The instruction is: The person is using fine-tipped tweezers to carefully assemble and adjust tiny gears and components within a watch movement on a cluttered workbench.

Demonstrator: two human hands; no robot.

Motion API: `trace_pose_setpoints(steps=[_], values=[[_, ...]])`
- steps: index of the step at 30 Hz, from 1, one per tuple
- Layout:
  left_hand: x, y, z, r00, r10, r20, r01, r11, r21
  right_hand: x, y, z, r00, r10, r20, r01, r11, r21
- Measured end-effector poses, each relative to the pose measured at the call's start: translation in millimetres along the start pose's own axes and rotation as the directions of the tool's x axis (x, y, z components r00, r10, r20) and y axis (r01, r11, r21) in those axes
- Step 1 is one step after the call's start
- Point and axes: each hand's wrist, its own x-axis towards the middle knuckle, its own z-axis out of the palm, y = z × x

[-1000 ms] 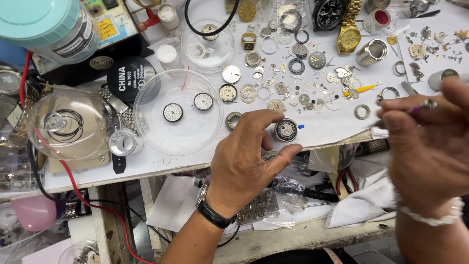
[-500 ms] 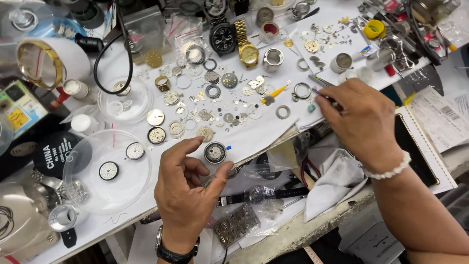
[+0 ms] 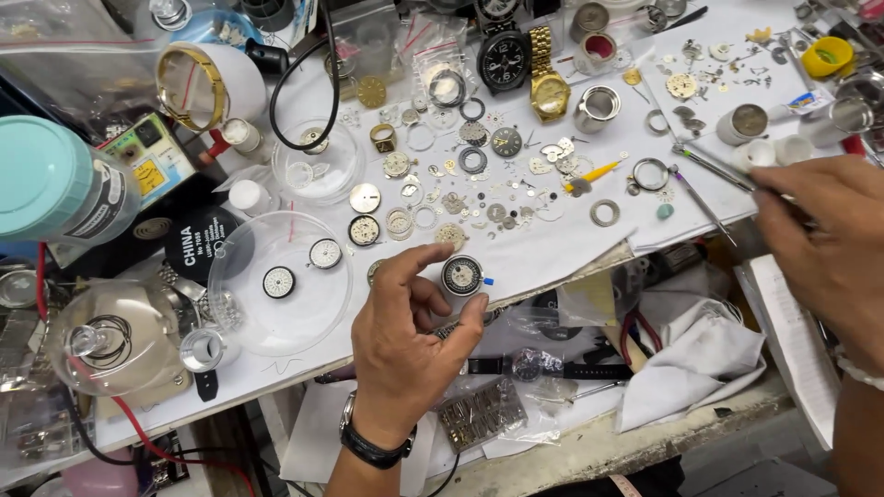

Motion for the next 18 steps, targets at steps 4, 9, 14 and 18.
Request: trace_pose_setpoints(steps=[4,9,14,18], values=[[2,0,-1,0.999,0.032,0.013,-0.032,0.999,0.016,-46,42,29,0.981,0.166,-0.104,-0.135,0.957,0.256],[2,-4,3,0.997,0.072,0.005,-0.072,0.994,0.078,-17,-59,50,0.875,0.102,-0.473,0.137,0.885,0.444],[5,-2,2,0.997,0.082,0.017,-0.083,0.994,0.077,6,-100,76,0.928,-0.076,-0.364,0.258,0.836,0.485],[7,-1,3,0.996,0.078,0.032,-0.080,0.995,0.053,17,-108,74,0.930,-0.144,-0.338,0.290,0.854,0.432]])
